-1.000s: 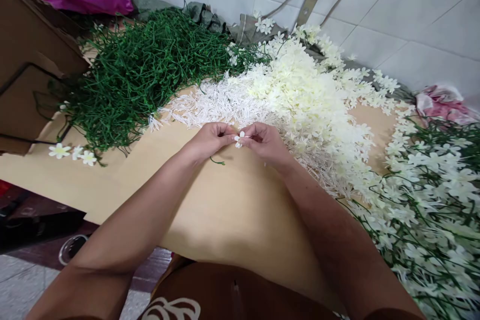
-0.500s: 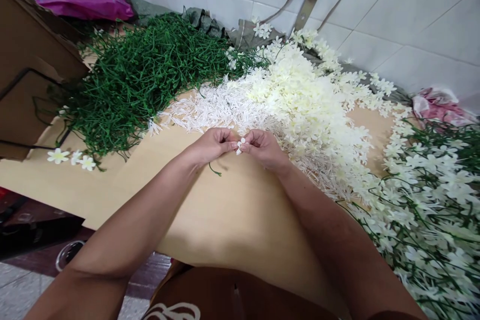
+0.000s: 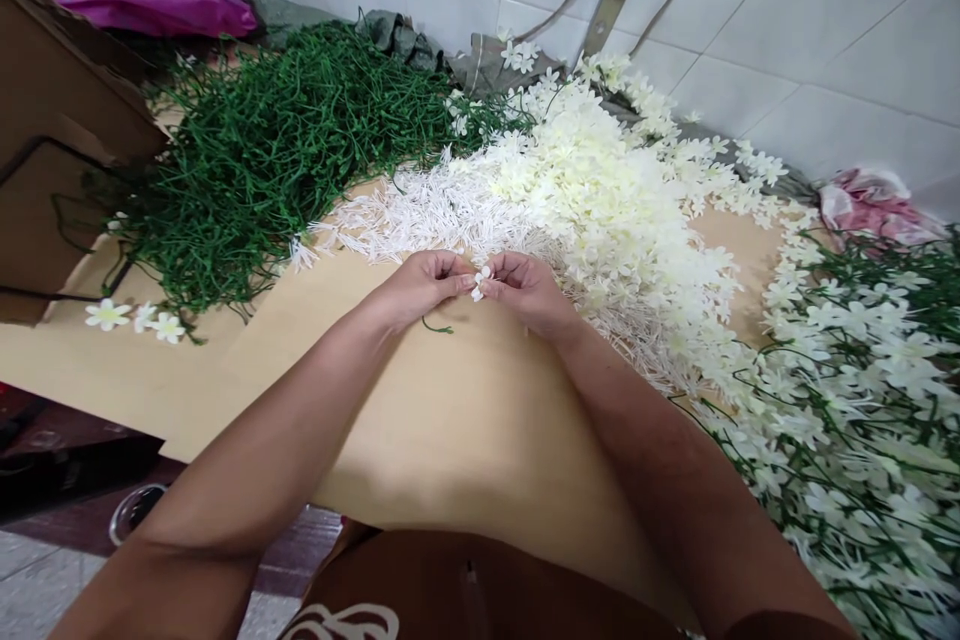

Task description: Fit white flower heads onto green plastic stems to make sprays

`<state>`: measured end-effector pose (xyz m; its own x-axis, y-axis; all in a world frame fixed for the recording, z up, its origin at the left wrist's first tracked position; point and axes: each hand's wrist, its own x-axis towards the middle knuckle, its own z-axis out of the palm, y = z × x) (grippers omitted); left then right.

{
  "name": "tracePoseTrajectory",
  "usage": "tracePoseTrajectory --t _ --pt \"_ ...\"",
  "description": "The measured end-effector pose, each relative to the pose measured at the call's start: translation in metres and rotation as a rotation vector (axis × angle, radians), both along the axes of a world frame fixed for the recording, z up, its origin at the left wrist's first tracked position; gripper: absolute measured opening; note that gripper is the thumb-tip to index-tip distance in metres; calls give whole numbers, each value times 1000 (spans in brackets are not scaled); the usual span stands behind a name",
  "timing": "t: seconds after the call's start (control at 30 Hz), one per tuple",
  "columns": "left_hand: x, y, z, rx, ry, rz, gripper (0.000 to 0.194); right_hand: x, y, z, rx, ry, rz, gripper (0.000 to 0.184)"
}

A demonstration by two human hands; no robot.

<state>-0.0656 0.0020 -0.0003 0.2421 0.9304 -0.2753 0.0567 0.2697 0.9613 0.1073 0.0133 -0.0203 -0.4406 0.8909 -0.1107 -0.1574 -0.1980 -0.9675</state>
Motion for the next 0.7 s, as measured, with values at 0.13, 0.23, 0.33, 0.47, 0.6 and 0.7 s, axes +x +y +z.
tracePoseTrajectory --t 0.13,0.23,0.33,0.47,0.6,0.7 --pt "-2 2 -2 -11 -10 29 41 4 0 1 -24 22 27 42" --pt "-1 2 -2 -5 -12 15 40 4 1 -1 -33 18 11 38" --pt "0 1 -1 -4 -17 15 38 2 1 -1 -46 26 -11 36" --pt "0 -2 1 -1 -25 -6 34 1 2 0 -81 4 -11 36" --pt "1 -3 2 7 -30 -37 32 3 4 -1 -91 -21 20 36" --pt "1 -3 0 28 -24 -56 32 4 5 0 -99 -55 47 33"
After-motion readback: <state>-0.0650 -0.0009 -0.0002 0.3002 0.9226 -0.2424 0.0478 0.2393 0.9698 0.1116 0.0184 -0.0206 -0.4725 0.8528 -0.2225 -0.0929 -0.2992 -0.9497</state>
